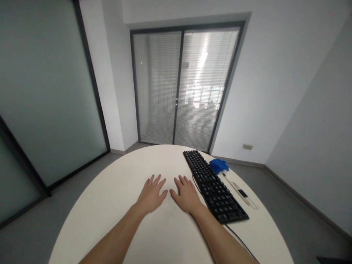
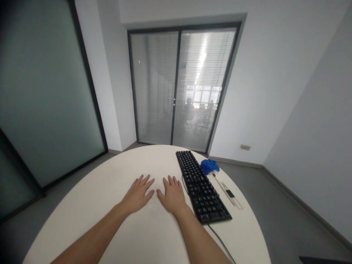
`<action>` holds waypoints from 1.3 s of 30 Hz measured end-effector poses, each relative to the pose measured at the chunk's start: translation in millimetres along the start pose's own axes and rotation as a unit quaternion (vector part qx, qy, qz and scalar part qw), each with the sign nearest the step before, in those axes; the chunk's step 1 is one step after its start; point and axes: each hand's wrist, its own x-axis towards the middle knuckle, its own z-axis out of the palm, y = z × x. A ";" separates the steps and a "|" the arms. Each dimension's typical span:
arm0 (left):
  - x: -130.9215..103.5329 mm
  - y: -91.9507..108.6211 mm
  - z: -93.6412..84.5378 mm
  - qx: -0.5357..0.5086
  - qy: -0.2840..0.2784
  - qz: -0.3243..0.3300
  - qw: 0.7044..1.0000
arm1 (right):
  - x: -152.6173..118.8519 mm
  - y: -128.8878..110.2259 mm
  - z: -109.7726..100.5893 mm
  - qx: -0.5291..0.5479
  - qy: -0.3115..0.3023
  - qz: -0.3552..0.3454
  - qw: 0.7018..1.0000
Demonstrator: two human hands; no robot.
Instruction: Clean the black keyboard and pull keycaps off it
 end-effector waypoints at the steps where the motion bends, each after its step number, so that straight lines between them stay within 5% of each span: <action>1: -0.2 -0.3 -0.2 0.001 -0.001 0.000 1.000 | 0.0 -0.2 0.1 0.000 0.001 -0.001 1.000; 10: -1.5 -2.6 0.6 -0.004 0.000 0.001 1.000 | -1.3 -3.5 -2.0 -0.007 0.008 -0.004 1.000; 14: -2.2 -1.4 -1.6 0.002 -0.002 0.001 1.000 | -2.7 -4.4 -6.5 -0.034 0.061 0.000 0.998; 21: -6.0 -3.7 -5.9 -0.004 -0.010 -0.004 1.000 | -13.1 28.3 -33.5 -0.167 0.180 0.188 0.951; 26: -8.9 -6.1 -6.6 -0.014 -0.002 -0.001 1.000 | -21.1 60.3 -50.2 -0.136 0.118 0.330 0.927; 30: -11.4 -7.7 -7.5 -0.026 0.010 -0.001 1.000 | -21.8 64.8 -51.9 -0.096 0.070 0.347 0.930; 39: -22.5 -1.5 -16.9 -0.060 0.048 0.015 0.997 | -29.3 7.9 -42.6 -0.087 0.042 0.302 0.948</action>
